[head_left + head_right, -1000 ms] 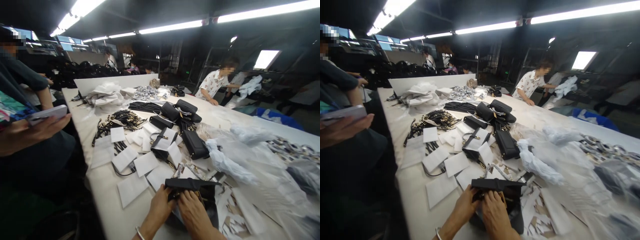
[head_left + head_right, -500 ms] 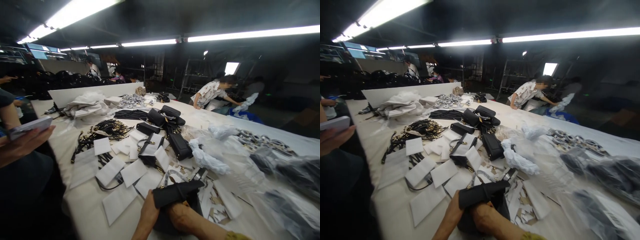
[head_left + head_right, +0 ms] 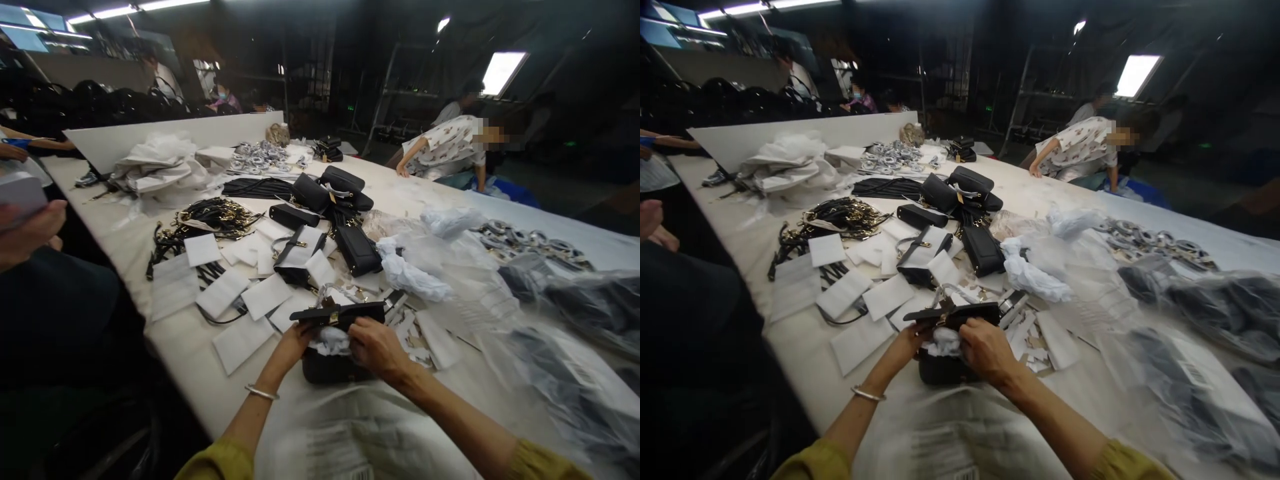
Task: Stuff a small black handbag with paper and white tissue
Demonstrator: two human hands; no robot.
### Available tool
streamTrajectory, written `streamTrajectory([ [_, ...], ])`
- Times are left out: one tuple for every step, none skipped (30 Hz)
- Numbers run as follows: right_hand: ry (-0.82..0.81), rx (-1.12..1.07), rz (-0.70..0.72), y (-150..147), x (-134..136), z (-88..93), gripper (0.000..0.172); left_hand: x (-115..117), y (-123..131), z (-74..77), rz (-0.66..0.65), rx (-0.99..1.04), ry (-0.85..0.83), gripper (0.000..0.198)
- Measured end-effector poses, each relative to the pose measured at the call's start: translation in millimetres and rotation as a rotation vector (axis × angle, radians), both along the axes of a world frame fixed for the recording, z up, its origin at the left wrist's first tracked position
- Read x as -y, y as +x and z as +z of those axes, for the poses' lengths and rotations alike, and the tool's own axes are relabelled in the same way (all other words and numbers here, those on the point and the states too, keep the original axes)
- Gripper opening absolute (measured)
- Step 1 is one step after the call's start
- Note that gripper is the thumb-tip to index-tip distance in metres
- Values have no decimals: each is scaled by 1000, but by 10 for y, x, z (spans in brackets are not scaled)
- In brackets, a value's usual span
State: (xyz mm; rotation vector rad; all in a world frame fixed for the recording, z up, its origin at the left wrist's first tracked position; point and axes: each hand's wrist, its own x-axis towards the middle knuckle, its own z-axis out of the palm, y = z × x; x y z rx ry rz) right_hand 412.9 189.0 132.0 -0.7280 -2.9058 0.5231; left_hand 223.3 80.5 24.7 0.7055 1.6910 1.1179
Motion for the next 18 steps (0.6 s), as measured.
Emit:
streamTrajectory([
  [-45,-124,3,20,-42,103,15,11,-24,15,-10,0,-5,37],
  [-104,-260,-20,33,-99,228,13,29,-36,33,-15,-5,-4,39],
  [-160,-405,-72,39,-178,373,13,51,-37,52,-18,-14,-2,41],
  [-192,-553,-151,39,-290,535,14,71,-29,71,-23,-26,1,43],
  [-182,-693,-242,37,-439,705,16,86,-15,88,-30,-36,7,45],
  [-120,-808,-328,37,-627,877,18,93,2,101,-38,-45,14,46],
  [-9,-897,-409,42,-847,1040,19,93,18,110,-41,-54,21,47],
  [149,-932,-477,56,-1087,1186,17,87,33,116,-41,-61,29,48],
  [323,-893,-536,79,-1328,1308,15,76,43,117,-39,-65,40,48],
  [470,-816,-597,111,-1550,1405,13,63,50,114,-34,-70,52,47],
  [572,-714,-650,152,-1731,1474,20,50,53,108,-28,-75,61,46],
  [637,-613,-698,199,-1854,1515,32,40,53,100,-20,-78,69,44],
  [658,-527,-733,250,-1906,1529,44,31,52,90,-11,-78,76,43],
  [629,-456,-751,305,-1885,1518,50,24,51,77,1,-76,82,43],
  [541,-398,-754,362,-1793,1483,49,17,51,64,15,-72,86,43],
  [392,-335,-725,421,-1639,1427,43,8,52,50,30,-66,90,43],
  [190,-260,-659,480,-1441,1351,39,-4,54,37,44,-60,93,44],
  [-52,-175,-566,533,-1214,1257,40,-19,56,26,57,-55,96,44],
])
